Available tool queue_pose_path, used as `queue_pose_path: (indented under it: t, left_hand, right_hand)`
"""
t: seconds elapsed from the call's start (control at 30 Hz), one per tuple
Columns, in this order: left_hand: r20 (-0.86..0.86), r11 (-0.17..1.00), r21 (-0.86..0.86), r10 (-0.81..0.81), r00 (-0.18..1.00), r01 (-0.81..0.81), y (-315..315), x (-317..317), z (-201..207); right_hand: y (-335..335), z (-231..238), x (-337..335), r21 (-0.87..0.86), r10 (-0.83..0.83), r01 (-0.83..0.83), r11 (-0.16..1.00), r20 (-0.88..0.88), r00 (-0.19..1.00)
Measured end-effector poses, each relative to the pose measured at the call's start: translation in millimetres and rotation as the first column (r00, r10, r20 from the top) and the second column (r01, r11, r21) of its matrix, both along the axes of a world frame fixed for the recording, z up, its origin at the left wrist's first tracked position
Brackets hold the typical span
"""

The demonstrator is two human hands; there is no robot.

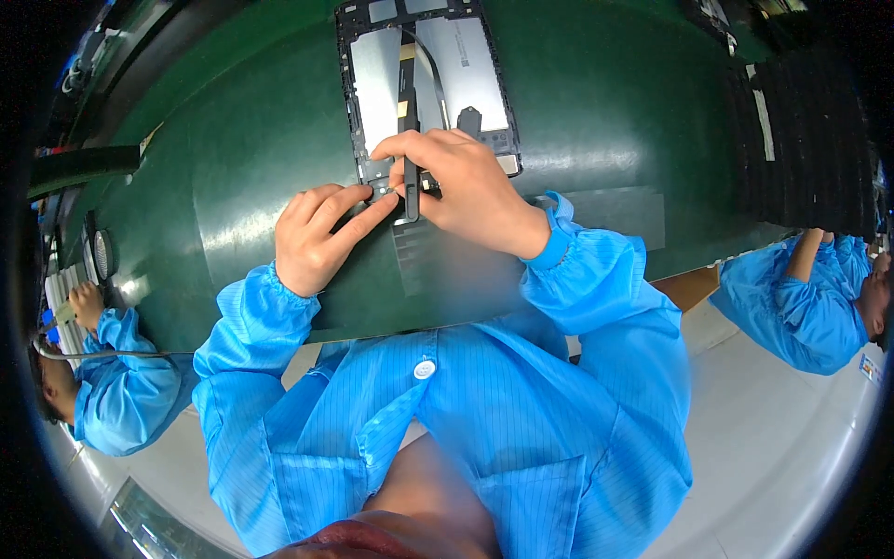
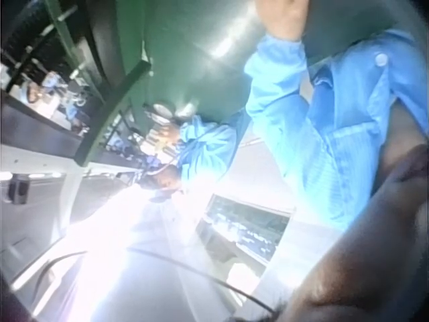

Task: The person assembles internal components and ribbon cables onto a screen assembly using precision tweezers.

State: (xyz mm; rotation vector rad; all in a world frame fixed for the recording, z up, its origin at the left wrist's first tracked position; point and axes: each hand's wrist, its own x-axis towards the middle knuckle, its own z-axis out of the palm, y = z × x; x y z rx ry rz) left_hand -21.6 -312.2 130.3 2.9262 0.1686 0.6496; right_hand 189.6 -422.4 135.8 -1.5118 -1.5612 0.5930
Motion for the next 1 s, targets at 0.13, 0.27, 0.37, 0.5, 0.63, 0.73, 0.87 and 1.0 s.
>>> queue_pose_path:
  t: [0.13, 0.27, 0.37, 0.5, 0.63, 0.73, 0.87, 1.0]
  left_hand:
    - [-0.041, 0.999, 0.043, 0.007, 0.999, -0.005, -2, 2, 5]
    - [-0.024, 1.000, -0.009, 0.023, 0.999, -0.023, -3, 3, 1]
    - [-0.023, 0.989, -0.144, 0.043, 0.999, -0.046, -4, 3, -2]
    - [-0.052, 0.973, -0.221, 0.056, 0.997, -0.066, -4, 4, -1]
    - [-0.047, 0.968, -0.242, 0.051, 0.998, -0.061, -4, 5, -3]
    - [-0.049, 0.969, -0.240, 0.052, 0.997, -0.063, -5, 3, -2]
    - [-0.045, 0.970, -0.235, 0.053, 0.998, -0.062, -4, 3, -4]
    - [-0.021, 0.967, -0.248, 0.055, 0.998, -0.058, -5, 6, 0]
  right_hand:
    - [1, -2, 0, 0.016, 0.013, -0.014, 1.000, 0.068, 0.998]
    - [-2, 5, 4, -0.033, 0.042, -0.039, 0.999, 0.082, 0.996]
    - [-15, 10, 10, -0.037, -0.017, 0.012, 0.999, -0.143, 0.990]
    - [-35, 20, 10, -0.142, -0.089, 0.026, 0.990, -0.462, 0.882]
    - [-36, 7, -5, -0.158, -0.106, 0.021, 0.987, -0.554, 0.826]
    - [-37, 0, -9, -0.212, -0.168, 0.059, 0.976, -0.547, 0.820]
    - [-39, -8, -8, -0.191, -0.186, 0.112, 0.975, -0.430, 0.884]
    - [-37, -8, -8, -0.172, -0.194, 0.142, 0.975, -0.342, 0.919]
